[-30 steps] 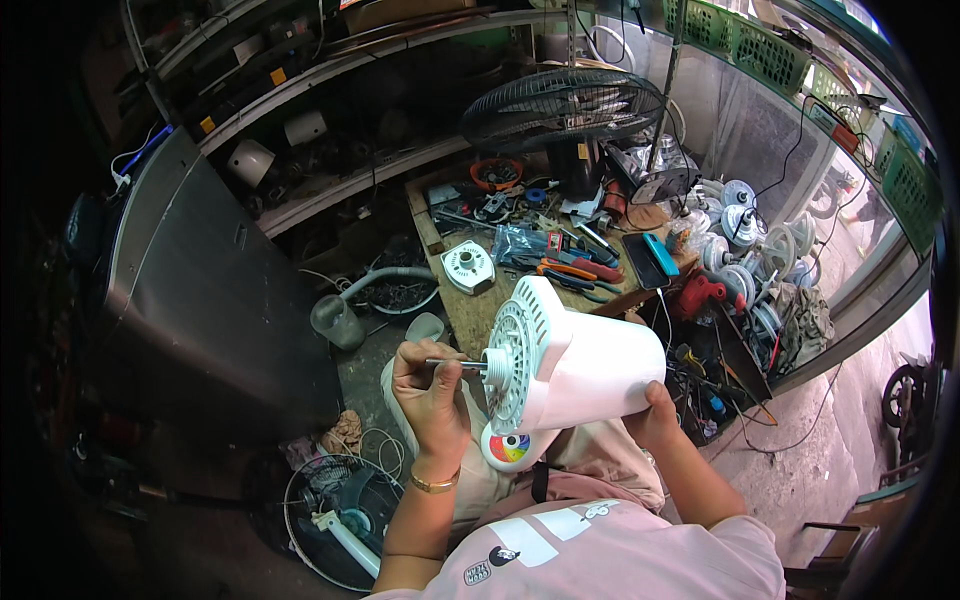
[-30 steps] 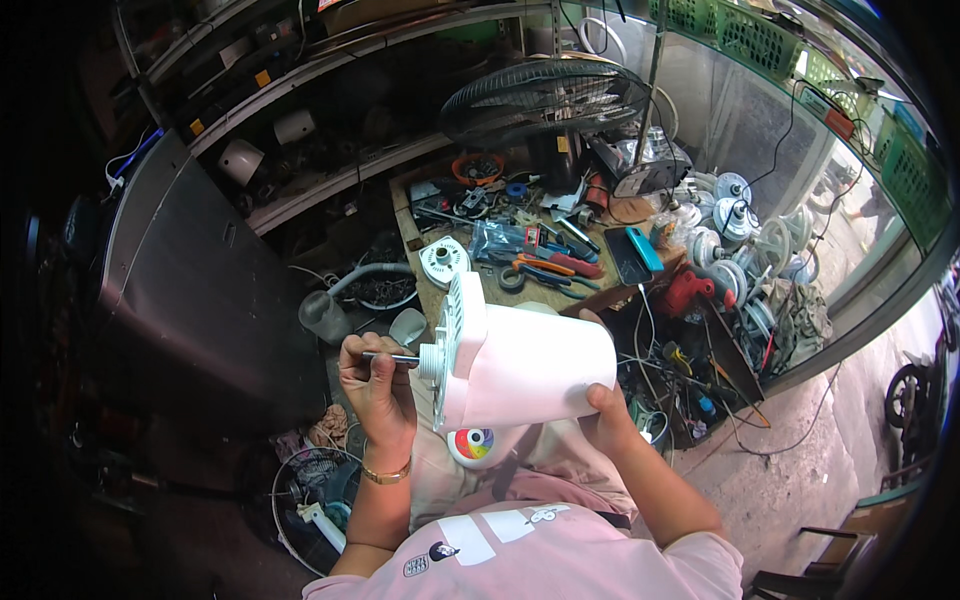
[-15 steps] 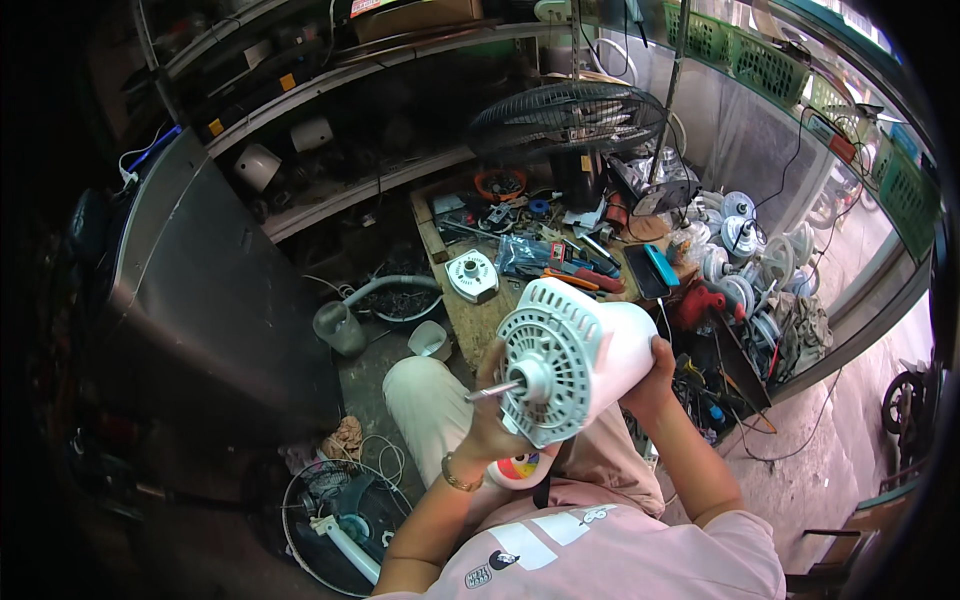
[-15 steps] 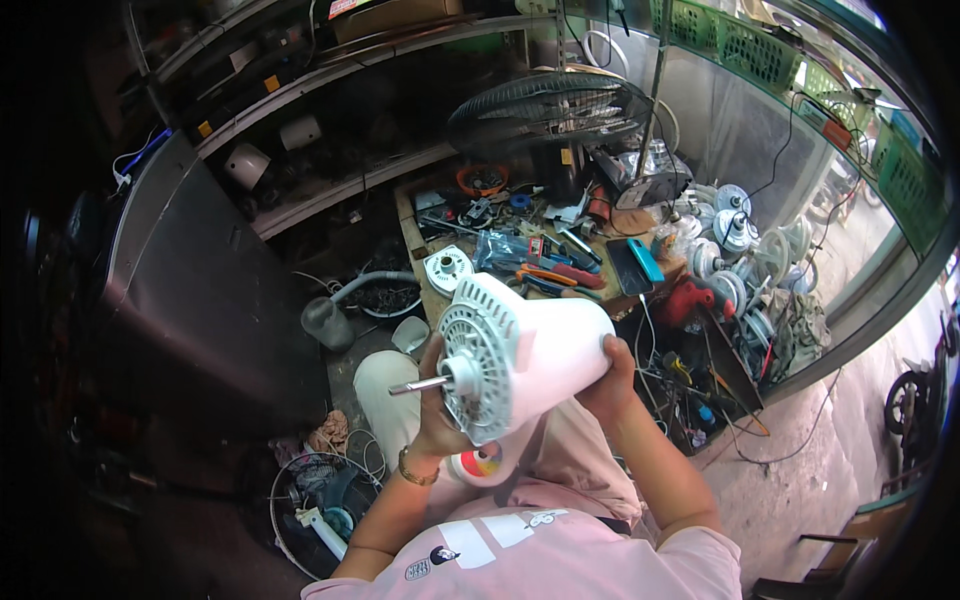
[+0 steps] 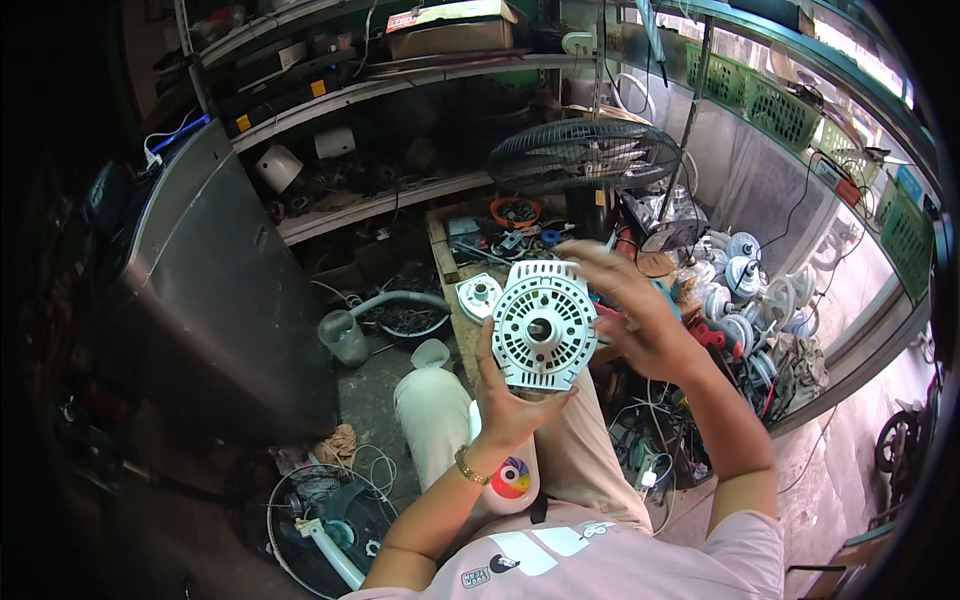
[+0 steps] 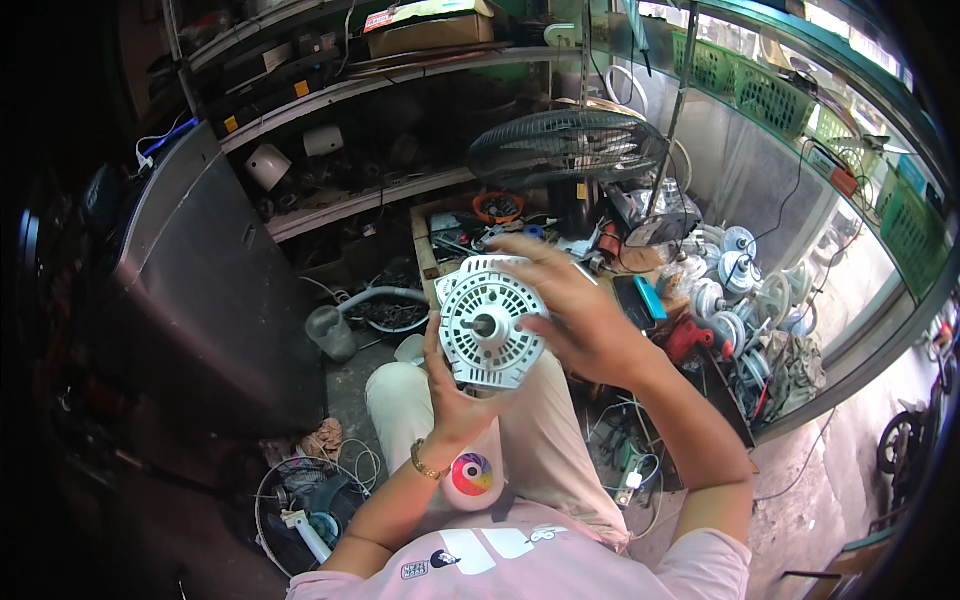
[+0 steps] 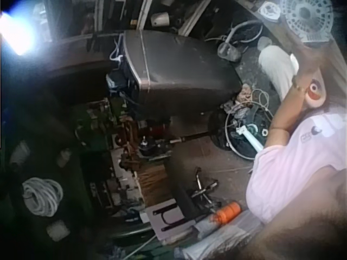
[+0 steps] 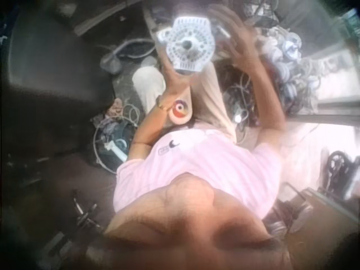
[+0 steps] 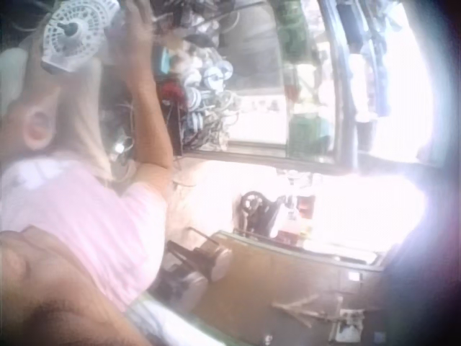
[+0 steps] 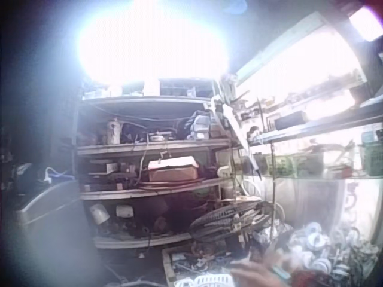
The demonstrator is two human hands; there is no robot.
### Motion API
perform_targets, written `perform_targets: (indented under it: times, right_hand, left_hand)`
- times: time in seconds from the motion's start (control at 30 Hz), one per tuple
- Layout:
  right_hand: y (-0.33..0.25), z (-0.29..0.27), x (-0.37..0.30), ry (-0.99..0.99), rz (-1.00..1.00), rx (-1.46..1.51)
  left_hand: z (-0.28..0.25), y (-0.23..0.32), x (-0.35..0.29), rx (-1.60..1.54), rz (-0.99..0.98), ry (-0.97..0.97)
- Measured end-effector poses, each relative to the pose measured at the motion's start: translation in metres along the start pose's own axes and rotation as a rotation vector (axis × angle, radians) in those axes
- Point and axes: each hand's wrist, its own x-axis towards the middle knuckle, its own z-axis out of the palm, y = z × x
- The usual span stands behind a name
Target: The person assembles a small white fan by securing the motor housing to the base with a screwdriver, then attaching the front grille and fan blade. The person uses a screwdriver to tighten screws and aligns the components by hand.
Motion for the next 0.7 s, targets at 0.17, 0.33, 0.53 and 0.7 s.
perform_targets:
  times: [0.17, 0.33, 0.53, 0.7]
  right_hand:
    - [0.01, 0.028, 0.034, -0.49, 0.105, 0.023]
    - [0.059, 0.06, 0.004, -0.264, 0.046, 0.11]
    - [0.069, 0.024, -0.06, 0.408, 0.24, -0.468]
    - [0.024, 0.035, -0.16, 0.336, 0.876, -0.309]
  left_hand:
    - [-0.003, -0.005, 0.014, 0.175, 0.052, 0.067]
    - [-0.007, -0.008, 0.021, 0.598, 0.097, -0.254]
    - [0.008, -0.039, -0.031, 0.909, -0.111, -0.599]
    - [-0.005, -0.041, -0.031, 0.736, -0.277, -0.649]
